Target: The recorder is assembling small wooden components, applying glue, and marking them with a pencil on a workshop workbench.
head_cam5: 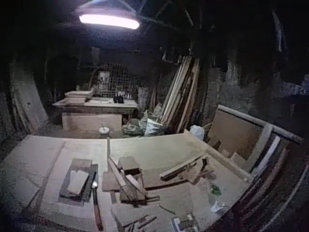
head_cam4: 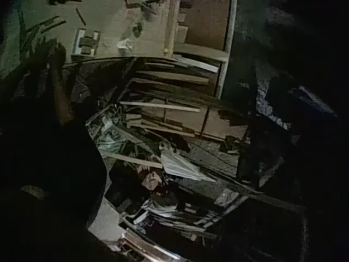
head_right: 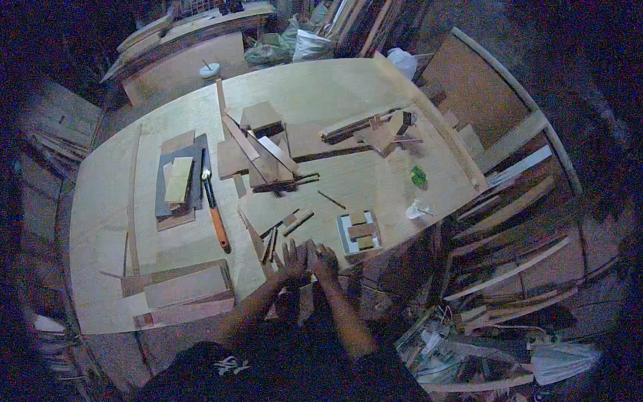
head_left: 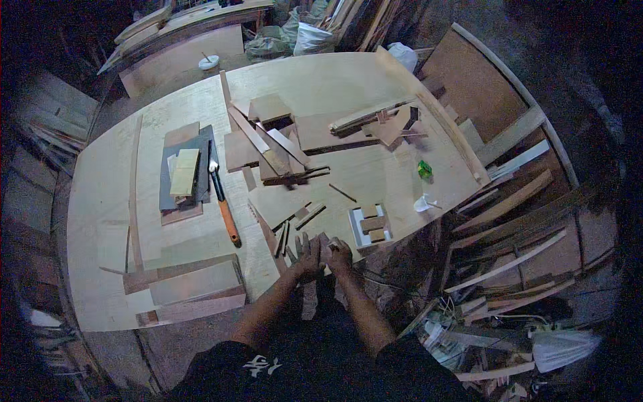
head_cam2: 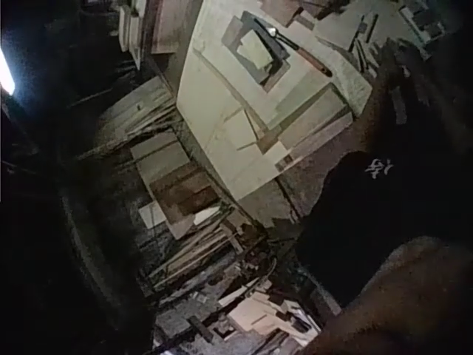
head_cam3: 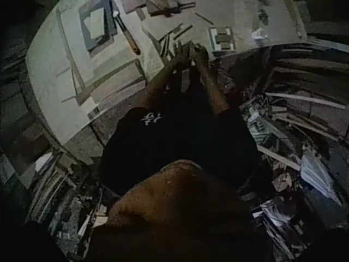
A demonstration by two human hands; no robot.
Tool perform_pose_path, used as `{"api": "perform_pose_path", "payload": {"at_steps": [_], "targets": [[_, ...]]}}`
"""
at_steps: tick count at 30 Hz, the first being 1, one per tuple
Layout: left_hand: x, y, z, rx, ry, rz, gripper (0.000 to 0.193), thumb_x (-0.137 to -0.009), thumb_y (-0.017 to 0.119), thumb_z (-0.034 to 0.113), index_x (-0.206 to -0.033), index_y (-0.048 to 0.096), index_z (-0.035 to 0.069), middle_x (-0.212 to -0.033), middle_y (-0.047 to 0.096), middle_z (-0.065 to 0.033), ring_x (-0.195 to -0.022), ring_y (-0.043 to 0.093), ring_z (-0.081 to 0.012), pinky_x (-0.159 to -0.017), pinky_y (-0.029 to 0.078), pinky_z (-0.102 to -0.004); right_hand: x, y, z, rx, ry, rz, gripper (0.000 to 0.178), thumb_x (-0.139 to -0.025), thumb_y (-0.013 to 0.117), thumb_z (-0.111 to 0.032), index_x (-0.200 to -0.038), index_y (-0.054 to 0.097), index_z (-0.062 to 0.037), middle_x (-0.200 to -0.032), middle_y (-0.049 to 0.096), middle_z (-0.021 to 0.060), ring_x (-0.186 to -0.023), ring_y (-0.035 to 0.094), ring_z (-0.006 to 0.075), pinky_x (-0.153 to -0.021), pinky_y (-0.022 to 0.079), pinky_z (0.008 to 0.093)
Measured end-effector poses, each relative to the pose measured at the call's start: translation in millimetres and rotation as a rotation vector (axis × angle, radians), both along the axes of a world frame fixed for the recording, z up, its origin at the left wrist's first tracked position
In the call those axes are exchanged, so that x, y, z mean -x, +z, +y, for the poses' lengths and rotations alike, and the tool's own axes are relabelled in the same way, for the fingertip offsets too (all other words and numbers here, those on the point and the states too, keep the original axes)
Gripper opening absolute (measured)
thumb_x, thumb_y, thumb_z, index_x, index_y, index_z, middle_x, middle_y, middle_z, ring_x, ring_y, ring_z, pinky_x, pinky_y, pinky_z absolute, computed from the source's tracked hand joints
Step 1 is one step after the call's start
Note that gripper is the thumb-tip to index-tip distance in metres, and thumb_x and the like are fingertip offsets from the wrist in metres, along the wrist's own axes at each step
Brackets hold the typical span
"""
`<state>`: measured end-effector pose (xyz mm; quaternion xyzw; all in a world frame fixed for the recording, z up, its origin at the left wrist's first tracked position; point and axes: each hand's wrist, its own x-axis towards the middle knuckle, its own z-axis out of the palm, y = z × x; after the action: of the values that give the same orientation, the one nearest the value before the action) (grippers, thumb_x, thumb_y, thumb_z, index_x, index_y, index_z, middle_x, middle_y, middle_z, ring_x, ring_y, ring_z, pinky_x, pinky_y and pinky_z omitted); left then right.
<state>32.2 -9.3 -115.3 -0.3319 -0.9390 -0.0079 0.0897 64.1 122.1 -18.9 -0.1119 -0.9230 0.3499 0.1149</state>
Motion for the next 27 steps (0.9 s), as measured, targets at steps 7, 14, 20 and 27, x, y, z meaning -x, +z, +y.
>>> {"api": "perform_pose_path", "payload": {"at_steps": [7,14,20,27], "targets": [[-1.6,10.1,4.5,-0.026,0.034,0.103,0.088,-0.083,0.048,0.06,-0.147,0.021,0.007,-0.149,0.004,-0.0352,-0.134,-0.004,-0.0594,-0.096,0.002,-0.078,2.3,-35.3,7.3,-0.144,0.067,0.112,0.021,-0.079,0.062,-0.02,-0.09,0.061,-0.0021,-0.082,0.059,0.0171,-0.079,0.059,0.0352,-0.071,0.049,0.0442],[2.0,-2.8,-0.9,-0.122,0.01,-0.015,0.098,-0.084,0.047,0.061,-0.149,-0.001,0.007,-0.148,-0.014,-0.035,-0.133,-0.012,-0.0599,-0.087,-0.001,-0.0828,59.3,65.9,21.6,0.397,-0.199,0.147,0.022,-0.079,0.072,-0.015,-0.09,0.06,-0.0006,-0.083,0.063,0.0114,-0.075,0.063,0.0229,-0.065,0.052,0.0355],[-0.7,7.7,0.0,0.059,0.022,-0.053,0.107,-0.079,0.052,0.066,-0.149,-0.005,0.009,-0.147,-0.019,-0.0337,-0.132,-0.017,-0.0589,-0.088,-0.004,-0.0819,34.6,123.9,35.3,1.675,-0.115,0.267,0.016,-0.082,0.069,-0.005,-0.095,0.06,-0.0045,-0.09,0.065,0.0085,-0.081,0.065,0.0218,-0.072,0.056,0.0352],[11.7,41.1,9.3,0.048,0.103,-0.74,0.102,-0.078,0.048,0.071,-0.15,-0.002,0.019,-0.149,-0.022,-0.0274,-0.136,-0.018,-0.0506,-0.091,-0.007,-0.0796,21.4,144.5,78.4,2.121,0.089,0.133,0.015,-0.087,0.062,-0.006,-0.102,0.06,-0.0025,-0.101,0.063,0.0131,-0.095,0.062,0.0281,-0.083,0.054,0.0387]]}}
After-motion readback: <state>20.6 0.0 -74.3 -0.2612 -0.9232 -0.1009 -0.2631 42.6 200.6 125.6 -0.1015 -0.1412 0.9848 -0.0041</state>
